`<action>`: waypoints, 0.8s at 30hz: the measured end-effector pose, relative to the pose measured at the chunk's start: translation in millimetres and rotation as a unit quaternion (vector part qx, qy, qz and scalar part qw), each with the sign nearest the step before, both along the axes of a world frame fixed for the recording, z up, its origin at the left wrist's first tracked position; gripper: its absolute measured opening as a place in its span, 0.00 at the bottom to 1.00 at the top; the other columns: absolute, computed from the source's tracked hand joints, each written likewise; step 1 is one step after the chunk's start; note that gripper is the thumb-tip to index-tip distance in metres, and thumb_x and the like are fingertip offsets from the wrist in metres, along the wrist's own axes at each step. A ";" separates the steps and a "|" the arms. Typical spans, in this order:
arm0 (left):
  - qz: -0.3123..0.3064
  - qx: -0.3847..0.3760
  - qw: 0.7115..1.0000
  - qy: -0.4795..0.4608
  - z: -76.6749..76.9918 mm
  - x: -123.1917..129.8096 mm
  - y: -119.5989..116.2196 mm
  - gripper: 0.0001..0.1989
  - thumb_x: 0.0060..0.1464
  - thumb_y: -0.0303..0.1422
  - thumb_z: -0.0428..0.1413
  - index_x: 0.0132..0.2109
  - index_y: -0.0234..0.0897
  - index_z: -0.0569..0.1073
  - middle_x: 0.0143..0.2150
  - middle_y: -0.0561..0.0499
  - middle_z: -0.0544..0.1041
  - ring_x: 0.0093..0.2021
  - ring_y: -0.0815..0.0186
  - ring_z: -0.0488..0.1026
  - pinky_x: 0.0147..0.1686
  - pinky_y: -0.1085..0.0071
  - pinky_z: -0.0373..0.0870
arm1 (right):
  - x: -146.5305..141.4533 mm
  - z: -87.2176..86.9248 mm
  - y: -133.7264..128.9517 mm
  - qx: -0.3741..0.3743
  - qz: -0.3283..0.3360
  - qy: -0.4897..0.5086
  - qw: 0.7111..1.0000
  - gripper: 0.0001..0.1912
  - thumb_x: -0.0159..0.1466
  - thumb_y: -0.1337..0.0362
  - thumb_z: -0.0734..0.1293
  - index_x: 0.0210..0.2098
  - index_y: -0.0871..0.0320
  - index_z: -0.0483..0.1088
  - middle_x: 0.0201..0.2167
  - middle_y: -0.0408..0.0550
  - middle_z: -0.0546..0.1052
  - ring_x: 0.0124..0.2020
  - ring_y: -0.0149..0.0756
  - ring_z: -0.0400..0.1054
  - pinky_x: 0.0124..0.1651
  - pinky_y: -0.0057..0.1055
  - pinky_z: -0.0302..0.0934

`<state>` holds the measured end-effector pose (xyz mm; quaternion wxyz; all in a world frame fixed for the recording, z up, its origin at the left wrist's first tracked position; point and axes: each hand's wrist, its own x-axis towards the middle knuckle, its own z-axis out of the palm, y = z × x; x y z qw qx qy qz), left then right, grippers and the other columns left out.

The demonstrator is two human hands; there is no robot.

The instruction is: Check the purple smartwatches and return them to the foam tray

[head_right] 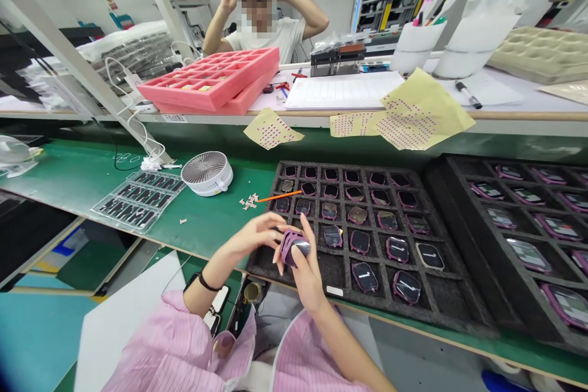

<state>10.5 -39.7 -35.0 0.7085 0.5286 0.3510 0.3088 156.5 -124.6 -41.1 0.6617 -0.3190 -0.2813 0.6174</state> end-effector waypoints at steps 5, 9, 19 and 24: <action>0.227 0.278 0.845 0.397 -8.0 -48.7 59.1 0.10 0.58 0.37 0.53 0.38 0.35 0.73 0.38 0.48 0.75 0.31 0.67 0.75 0.33 0.72 0.71 | 12.6 9.3 5.9 0.014 -0.006 0.003 1.000 0.34 0.64 0.55 0.64 0.66 0.39 0.49 0.47 0.50 0.74 0.27 0.35 0.66 0.24 0.32 0.58; 0.235 0.309 0.801 0.456 -28.4 -52.1 79.2 0.04 0.54 0.29 0.57 0.38 0.37 0.75 0.45 0.45 0.73 0.46 0.59 0.71 0.41 0.68 0.70 | 16.0 8.0 5.3 0.018 -0.003 0.000 1.000 0.32 0.64 0.55 0.64 0.65 0.38 0.51 0.49 0.49 0.73 0.29 0.35 0.67 0.23 0.32 0.59; 0.256 0.289 0.805 0.450 -29.0 -49.4 87.5 0.03 0.51 0.26 0.58 0.30 0.34 0.74 0.29 0.50 0.74 0.32 0.64 0.73 0.34 0.70 0.69 | 18.0 10.8 7.1 0.017 -0.007 0.023 1.000 0.34 0.63 0.55 0.65 0.66 0.40 0.50 0.47 0.50 0.74 0.28 0.35 0.66 0.24 0.31 0.57; 0.320 0.303 0.845 0.303 7.8 -16.4 34.3 0.10 0.56 0.37 0.57 0.40 0.34 0.77 0.33 0.49 0.78 0.33 0.67 0.74 0.33 0.73 0.70 | 14.2 12.2 9.1 0.028 -0.032 0.005 0.999 0.35 0.63 0.55 0.65 0.66 0.40 0.50 0.46 0.50 0.74 0.29 0.36 0.68 0.24 0.32 0.59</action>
